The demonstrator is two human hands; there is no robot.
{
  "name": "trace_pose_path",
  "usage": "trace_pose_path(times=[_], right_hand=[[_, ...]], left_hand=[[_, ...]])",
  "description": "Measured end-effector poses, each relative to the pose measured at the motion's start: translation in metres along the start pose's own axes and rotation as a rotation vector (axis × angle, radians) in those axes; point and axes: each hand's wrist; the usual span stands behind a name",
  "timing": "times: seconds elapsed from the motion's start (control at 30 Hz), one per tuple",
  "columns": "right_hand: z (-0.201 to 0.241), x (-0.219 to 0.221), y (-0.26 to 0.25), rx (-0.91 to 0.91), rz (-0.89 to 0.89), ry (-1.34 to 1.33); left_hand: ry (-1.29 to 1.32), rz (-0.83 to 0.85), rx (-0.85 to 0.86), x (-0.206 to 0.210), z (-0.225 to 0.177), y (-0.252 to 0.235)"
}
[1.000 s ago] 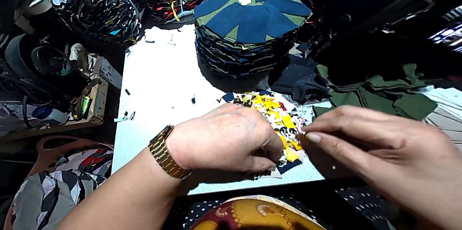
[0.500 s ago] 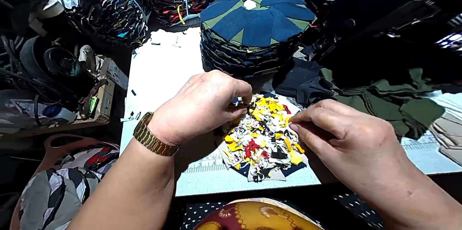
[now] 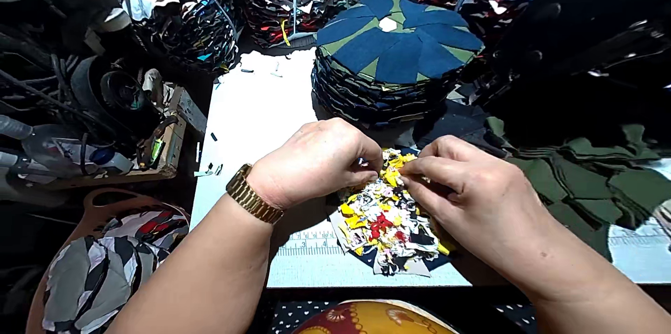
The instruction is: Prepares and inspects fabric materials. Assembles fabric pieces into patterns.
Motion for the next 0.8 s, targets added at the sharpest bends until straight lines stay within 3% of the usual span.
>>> trace_pose_path(times=[0.3, 0.53, 0.8], right_hand=[[-0.011, -0.019, 0.006, -0.027, 0.089, 0.006], [0.004, -0.011, -0.004, -0.043, -0.019, -0.052], [0.004, 0.005, -0.006, -0.097, -0.045, -0.049]], left_hand=[[0.069, 0.043, -0.041, -0.011, 0.003, 0.003], [0.122, 0.193, -0.230, -0.029, 0.013, 0.011], [0.108, 0.132, -0.139, -0.019, 0.008, 0.006]])
Point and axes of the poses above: each hand's wrist, its own y-axis away from the middle knuckle, its own x-axis out of the palm, z = x × y, and after that the axes turned 6 degrees about -x, right-handed
